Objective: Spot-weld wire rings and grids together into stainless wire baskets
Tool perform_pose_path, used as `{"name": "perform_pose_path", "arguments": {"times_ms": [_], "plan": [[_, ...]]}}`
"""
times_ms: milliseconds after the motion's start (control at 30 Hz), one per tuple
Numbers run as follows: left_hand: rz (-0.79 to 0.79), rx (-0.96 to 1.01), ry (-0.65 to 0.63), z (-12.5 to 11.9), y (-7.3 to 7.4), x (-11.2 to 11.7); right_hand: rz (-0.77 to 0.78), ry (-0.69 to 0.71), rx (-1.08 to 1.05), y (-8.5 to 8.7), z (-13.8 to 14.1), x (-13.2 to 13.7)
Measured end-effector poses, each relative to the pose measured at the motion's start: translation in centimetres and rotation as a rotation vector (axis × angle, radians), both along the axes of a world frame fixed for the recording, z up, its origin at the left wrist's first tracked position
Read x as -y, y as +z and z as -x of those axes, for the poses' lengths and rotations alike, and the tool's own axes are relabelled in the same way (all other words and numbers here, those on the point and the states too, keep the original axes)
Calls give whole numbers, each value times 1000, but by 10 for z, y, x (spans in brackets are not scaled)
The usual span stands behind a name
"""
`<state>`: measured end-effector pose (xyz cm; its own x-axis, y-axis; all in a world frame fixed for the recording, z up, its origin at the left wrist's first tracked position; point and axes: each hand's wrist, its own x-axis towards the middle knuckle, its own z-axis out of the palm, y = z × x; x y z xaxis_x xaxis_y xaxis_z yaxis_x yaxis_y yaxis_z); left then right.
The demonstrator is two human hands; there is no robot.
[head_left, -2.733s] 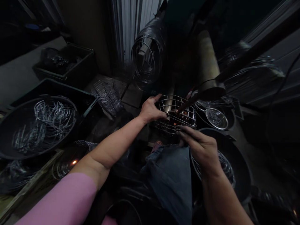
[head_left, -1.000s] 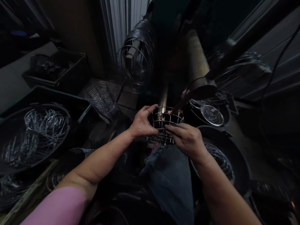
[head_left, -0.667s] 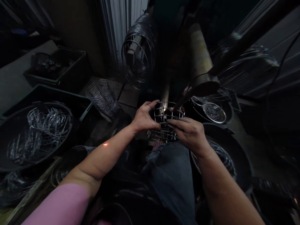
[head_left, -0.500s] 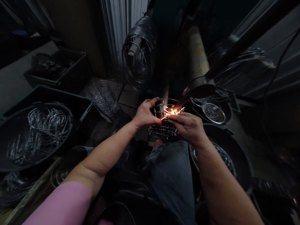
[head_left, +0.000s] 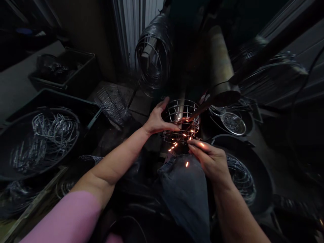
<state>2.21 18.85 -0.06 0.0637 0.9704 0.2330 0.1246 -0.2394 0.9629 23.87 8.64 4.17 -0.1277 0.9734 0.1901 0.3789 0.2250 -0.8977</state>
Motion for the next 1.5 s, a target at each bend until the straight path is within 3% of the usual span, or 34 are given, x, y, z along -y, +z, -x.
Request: {"name": "perform_pose_path", "arguments": {"times_ms": [133, 233, 400, 500, 667, 800, 967, 1033, 1100, 1300, 1400, 1500], "plan": [[208, 295, -103, -1, -39, 18, 7, 189, 167, 9, 2, 12], [292, 303, -39, 2, -49, 34, 30, 255, 119, 20, 10, 22], [84, 7, 25, 27, -25, 55, 189, 213, -183, 21, 16, 37], [0, -300, 38, 33, -17, 57, 205, 163, -142, 18, 12, 46], [183, -645, 197, 11, -37, 57, 12, 174, 196, 20, 0, 66], [163, -725, 260, -2, -52, 58, -38, 239, 318, 16, -8, 79], [134, -779, 269, 1, -59, 54, -7, 278, 399, 5, -12, 81], [140, -735, 308, 1, -63, 52, -5, 296, 401, 1, -12, 80], [145, -565, 303, 2, -69, 49, -2, 314, 391, -2, -12, 80], [167, -129, 75, 16, -79, 42, -26, 364, 415, 8, -15, 89], [162, 19, 23, 25, -67, 38, -80, 375, 449, 20, -16, 96], [67, 39, -9, 31, -41, 32, -117, 393, 466, 28, -15, 101]]}}
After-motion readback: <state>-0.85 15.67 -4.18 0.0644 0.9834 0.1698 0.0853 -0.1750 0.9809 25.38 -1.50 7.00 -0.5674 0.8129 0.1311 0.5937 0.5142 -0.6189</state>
